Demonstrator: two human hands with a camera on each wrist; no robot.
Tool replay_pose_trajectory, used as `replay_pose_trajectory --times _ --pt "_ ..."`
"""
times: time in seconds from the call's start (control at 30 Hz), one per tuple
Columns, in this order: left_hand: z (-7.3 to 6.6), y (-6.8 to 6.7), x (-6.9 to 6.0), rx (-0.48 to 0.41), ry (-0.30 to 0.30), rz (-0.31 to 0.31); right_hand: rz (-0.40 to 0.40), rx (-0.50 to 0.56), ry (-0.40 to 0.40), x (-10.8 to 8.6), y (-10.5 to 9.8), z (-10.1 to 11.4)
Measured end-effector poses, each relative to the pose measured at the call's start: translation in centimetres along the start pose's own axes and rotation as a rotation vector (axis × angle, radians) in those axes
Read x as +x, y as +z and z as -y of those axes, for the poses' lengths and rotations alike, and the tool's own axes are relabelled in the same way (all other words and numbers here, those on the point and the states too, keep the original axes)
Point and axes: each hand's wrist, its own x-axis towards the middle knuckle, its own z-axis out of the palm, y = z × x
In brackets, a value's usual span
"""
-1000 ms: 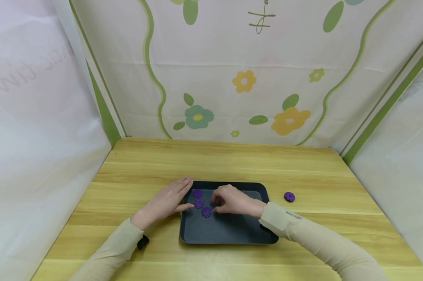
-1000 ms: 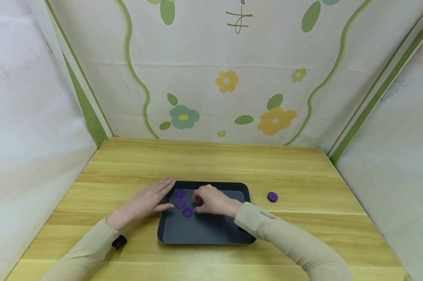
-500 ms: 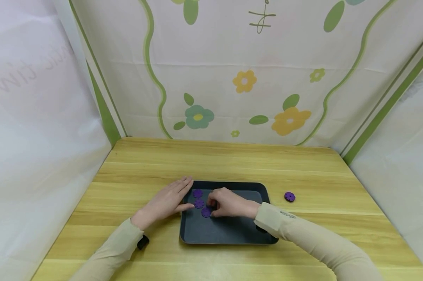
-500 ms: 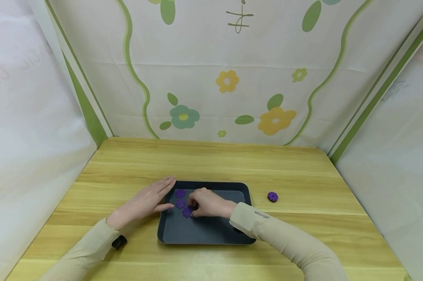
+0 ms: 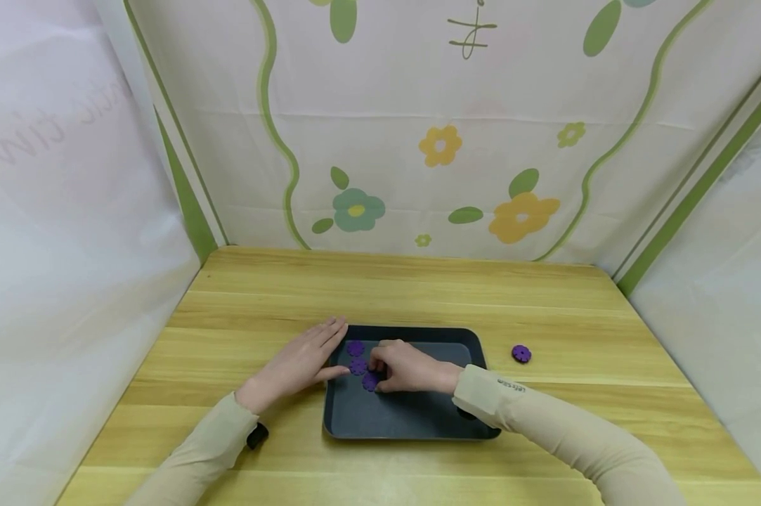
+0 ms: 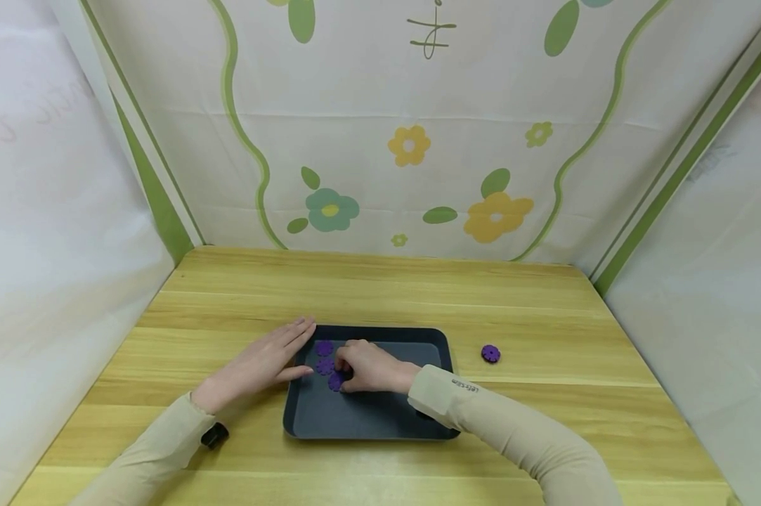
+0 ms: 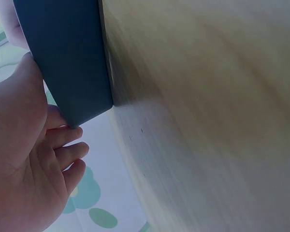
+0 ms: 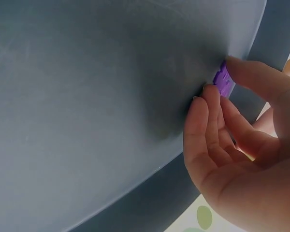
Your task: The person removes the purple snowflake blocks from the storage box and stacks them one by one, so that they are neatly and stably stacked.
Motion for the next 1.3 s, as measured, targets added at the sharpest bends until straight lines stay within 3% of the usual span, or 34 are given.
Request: replay_pose_trajectory --times 0.7,1.3 --pt "-0.11 0.01 0.03 -0.020 -0.004 -0.012 0.009 -0.011 0.018 0.27 0.32 0.05" --pt "-0.10 0.03 0.09 -0.010 -0.007 0.000 -0.024 0.043 0.005 -0.46 -0.33 -0.64"
